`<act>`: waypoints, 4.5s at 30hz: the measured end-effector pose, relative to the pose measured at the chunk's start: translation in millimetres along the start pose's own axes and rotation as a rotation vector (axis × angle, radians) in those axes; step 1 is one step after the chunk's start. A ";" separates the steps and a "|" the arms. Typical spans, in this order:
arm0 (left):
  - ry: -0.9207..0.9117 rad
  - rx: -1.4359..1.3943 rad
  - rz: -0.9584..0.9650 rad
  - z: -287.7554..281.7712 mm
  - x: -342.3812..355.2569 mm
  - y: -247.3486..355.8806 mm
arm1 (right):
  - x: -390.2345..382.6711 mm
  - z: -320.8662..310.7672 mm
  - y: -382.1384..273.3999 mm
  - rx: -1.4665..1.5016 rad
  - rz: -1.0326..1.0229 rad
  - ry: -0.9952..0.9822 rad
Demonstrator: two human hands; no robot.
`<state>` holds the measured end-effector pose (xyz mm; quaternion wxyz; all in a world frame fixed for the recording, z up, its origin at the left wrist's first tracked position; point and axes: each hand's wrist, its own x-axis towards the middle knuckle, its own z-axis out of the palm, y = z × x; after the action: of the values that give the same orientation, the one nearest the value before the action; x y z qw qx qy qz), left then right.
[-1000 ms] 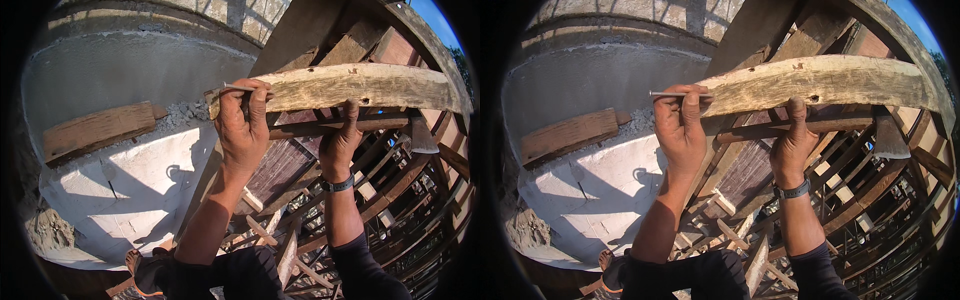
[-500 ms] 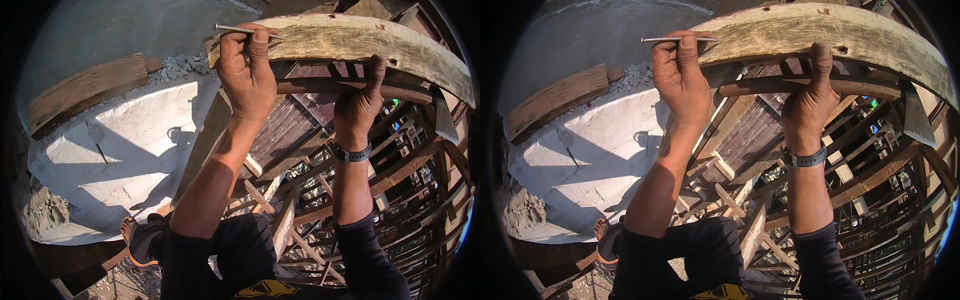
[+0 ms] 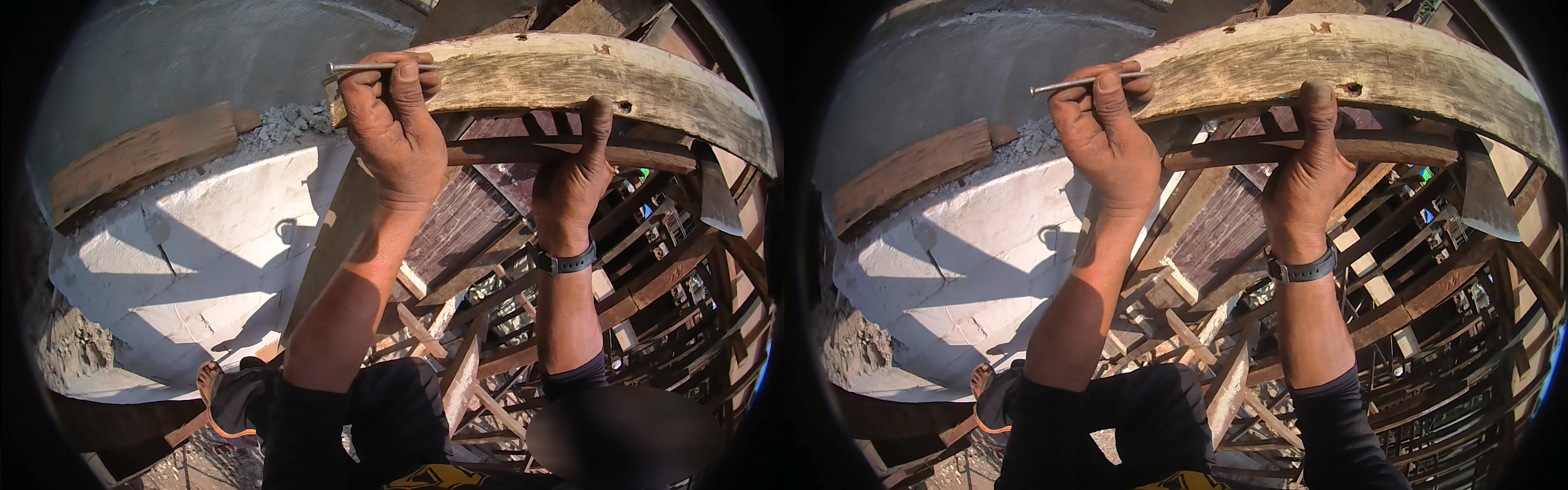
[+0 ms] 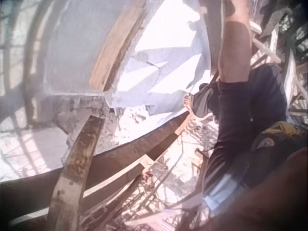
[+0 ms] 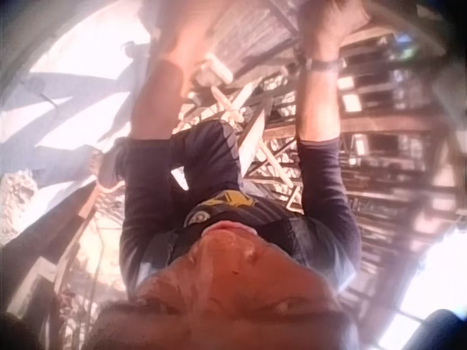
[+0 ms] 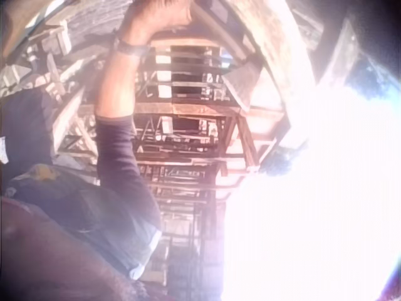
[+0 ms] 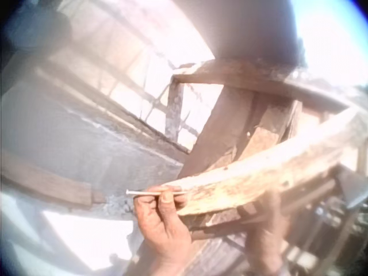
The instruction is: The person builds a wooden structure by positioning a wooden plank against existing supports and driving nails into it using a hatchet. The person also positions additional wooden beams and secures them with the same tool while standing on the structure.
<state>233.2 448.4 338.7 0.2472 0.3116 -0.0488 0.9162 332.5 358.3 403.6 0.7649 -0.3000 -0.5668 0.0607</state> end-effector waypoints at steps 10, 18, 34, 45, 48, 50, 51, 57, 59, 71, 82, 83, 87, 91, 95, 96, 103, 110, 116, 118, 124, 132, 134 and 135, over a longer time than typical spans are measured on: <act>0.060 0.037 -0.155 -45.6 -0.6 -9.9 | 0.1 -2.5 -0.6 -0.045 0.000 -0.029; -0.062 0.001 0.035 -2.4 -4.5 5.1 | -1.2 1.0 -0.5 -0.036 -0.017 -0.017; -0.109 -0.024 0.080 40.6 -7.4 14.5 | -3.2 4.2 -5.5 0.041 -0.012 0.020; -0.079 0.039 0.133 46.2 -8.1 4.0 | -2.1 4.4 -5.8 0.053 0.015 -0.001; -0.062 0.024 0.174 47.0 -6.6 2.0 | -0.1 2.5 -4.7 -0.097 -0.014 -0.037; -0.068 0.062 0.140 45.2 -4.0 8.2 | 1.1 6.2 -5.0 -0.068 -0.049 -0.003; -0.066 0.053 0.158 46.1 -3.1 7.8 | 4.9 8.5 -4.2 -0.039 -0.091 0.031; -0.056 0.110 0.103 43.6 -11.8 12.4 | -5.7 6.7 -6.6 0.053 -0.049 0.053; -0.053 0.100 0.152 43.9 -4.1 14.3 | -2.9 5.2 -6.1 0.050 -0.065 0.031; -0.066 -0.031 0.084 46.8 -4.8 9.7 | -4.1 10.0 -17.3 0.017 0.026 -0.021; -0.113 0.015 0.178 39.4 1.9 4.9 | -1.8 -4.2 -15.2 -0.158 0.043 -0.072; -0.138 0.056 0.220 34.4 2.0 0.1 | -2.8 -6.2 -12.7 -0.130 0.061 -0.082; -0.195 -0.029 0.207 25.9 12.4 0.6 | -1.0 -2.3 -10.8 -0.135 0.049 -0.081; -0.119 -0.197 0.095 32.3 8.3 1.1 | 0.4 -4.9 -10.8 -0.154 0.046 -0.084; -0.110 -0.272 0.113 34.8 10.6 -1.7 | 0.2 -4.4 -10.0 -0.153 0.020 -0.123; -0.119 -0.204 0.068 30.8 8.9 3.3 | -0.2 -5.0 -9.0 -0.158 0.015 -0.117; -0.082 -0.120 0.023 31.8 7.7 9.9 | 1.5 -7.0 -11.3 -0.163 0.027 -0.129; -0.156 0.027 0.152 23.4 11.8 9.6 | 1.4 -2.8 -11.9 -0.038 0.028 -0.088; -0.182 -0.057 0.166 34.0 4.6 -5.0 | -0.4 -7.0 -14.9 -0.164 0.022 -0.134; -0.167 0.053 0.243 32.0 8.1 -4.9 | -0.6 -2.6 -14.8 -0.151 0.027 -0.134; -0.146 0.047 0.290 35.8 6.3 -6.4 | -1.6 -5.3 -16.2 -0.169 0.040 -0.100; -0.125 0.145 0.298 37.4 3.8 -2.0 | -85.7 -113.0 -53.5 -0.391 0.384 -0.167; -0.121 0.144 0.255 42.8 2.8 1.3 | -102.5 -128.0 -106.4 -0.658 0.492 -0.322; -0.124 0.153 0.266 40.9 4.6 0.2 | -104.2 -115.6 -127.3 -0.599 0.569 -0.346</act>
<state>252.4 440.2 374.3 0.0958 0.3760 -0.0350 0.9210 368.9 164.6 363.7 0.4910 -0.6376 -0.5741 0.1510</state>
